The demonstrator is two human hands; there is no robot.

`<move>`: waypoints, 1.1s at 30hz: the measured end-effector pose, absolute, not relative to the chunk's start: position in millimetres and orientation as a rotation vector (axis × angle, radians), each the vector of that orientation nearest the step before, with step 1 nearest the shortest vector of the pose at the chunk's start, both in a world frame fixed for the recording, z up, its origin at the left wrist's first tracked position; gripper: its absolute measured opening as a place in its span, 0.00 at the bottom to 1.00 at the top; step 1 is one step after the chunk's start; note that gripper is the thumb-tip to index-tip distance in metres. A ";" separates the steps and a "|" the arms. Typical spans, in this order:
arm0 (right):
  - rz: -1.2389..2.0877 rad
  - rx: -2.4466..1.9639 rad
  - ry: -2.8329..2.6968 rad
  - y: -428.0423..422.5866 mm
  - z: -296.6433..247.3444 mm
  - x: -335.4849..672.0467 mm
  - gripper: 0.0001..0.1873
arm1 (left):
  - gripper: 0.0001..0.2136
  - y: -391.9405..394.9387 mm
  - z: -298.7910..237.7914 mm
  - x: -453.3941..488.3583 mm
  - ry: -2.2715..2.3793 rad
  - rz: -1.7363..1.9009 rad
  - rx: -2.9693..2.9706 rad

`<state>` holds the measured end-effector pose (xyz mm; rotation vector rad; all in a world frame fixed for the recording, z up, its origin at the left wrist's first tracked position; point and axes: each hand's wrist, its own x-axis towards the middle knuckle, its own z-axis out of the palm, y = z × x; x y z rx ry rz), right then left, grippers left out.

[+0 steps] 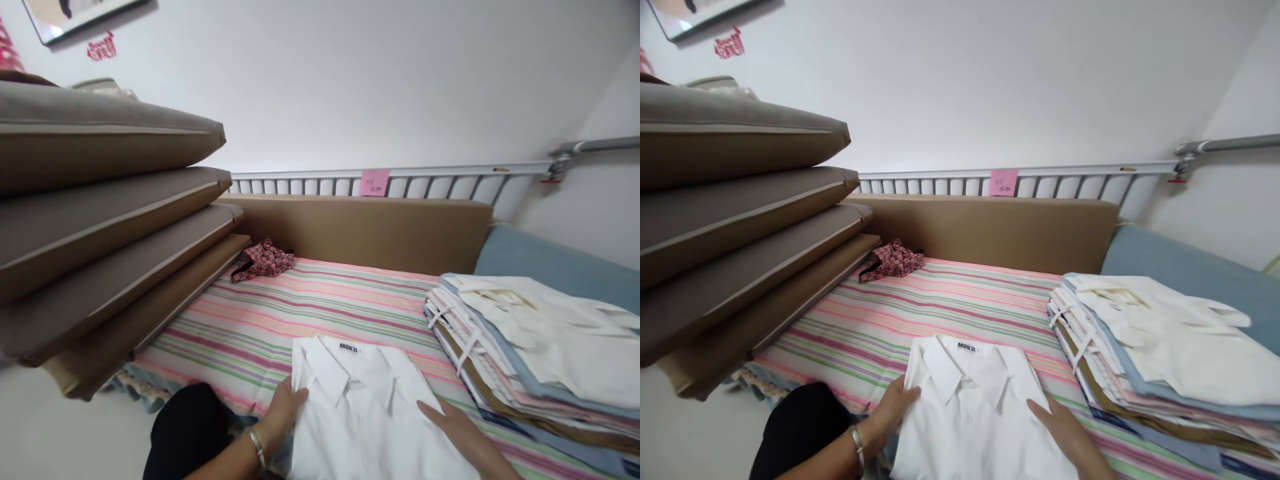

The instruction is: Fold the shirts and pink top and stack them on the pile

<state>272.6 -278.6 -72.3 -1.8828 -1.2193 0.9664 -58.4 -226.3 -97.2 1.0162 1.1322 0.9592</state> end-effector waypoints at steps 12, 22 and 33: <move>0.721 -1.892 -1.214 -251.2 -81.5 243.9 0.30 | 0.16 -141.2 -37.8 -115.5 1.410 0.846 1.366; 0.836 -2.064 -1.025 -267.7 -119.4 256.6 0.29 | 0.06 -142.9 -91.9 -136.5 1.677 0.840 1.304; 0.861 -2.072 -1.096 -230.3 -98.3 250.5 0.26 | 0.13 -110.5 -100.0 -105.0 1.695 0.559 1.114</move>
